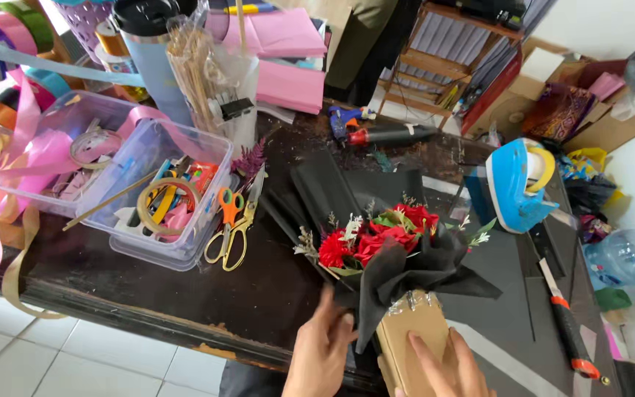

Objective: The person folds a sheet of black wrapping paper and secures it with tape. They then wrap the paper around a bouquet of red flowers and a cardboard box, folding the edges and taping the bottom to secure the arrangement.

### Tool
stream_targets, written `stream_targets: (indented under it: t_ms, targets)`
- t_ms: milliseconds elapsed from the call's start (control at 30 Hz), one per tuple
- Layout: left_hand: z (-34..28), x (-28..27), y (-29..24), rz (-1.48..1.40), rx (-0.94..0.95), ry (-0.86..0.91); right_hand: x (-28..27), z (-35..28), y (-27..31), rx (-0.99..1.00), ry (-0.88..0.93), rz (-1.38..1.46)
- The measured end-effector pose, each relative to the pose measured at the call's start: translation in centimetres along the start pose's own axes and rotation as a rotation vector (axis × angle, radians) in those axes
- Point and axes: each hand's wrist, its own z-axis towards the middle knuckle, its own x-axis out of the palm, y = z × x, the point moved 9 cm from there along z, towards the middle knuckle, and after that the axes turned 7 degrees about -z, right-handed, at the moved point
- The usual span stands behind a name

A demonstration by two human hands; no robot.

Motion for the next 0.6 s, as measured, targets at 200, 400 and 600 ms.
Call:
stream_targets:
  t_ms: [200,400,600]
  targets:
    - [-0.5,0.4,-2.1,0.186,0.054,0.076,-0.1,-0.5,0.4,0.053,0.173,0.042]
    - [0.0,0.2,-3.1,0.180,0.117,0.005,-0.5,-0.8,0.5,-0.049,-0.124,0.083]
    - [-0.5,-0.4,-4.0,0.270,0.096,-0.089,-0.8,-1.1,1.4,0.014,-0.016,0.086]
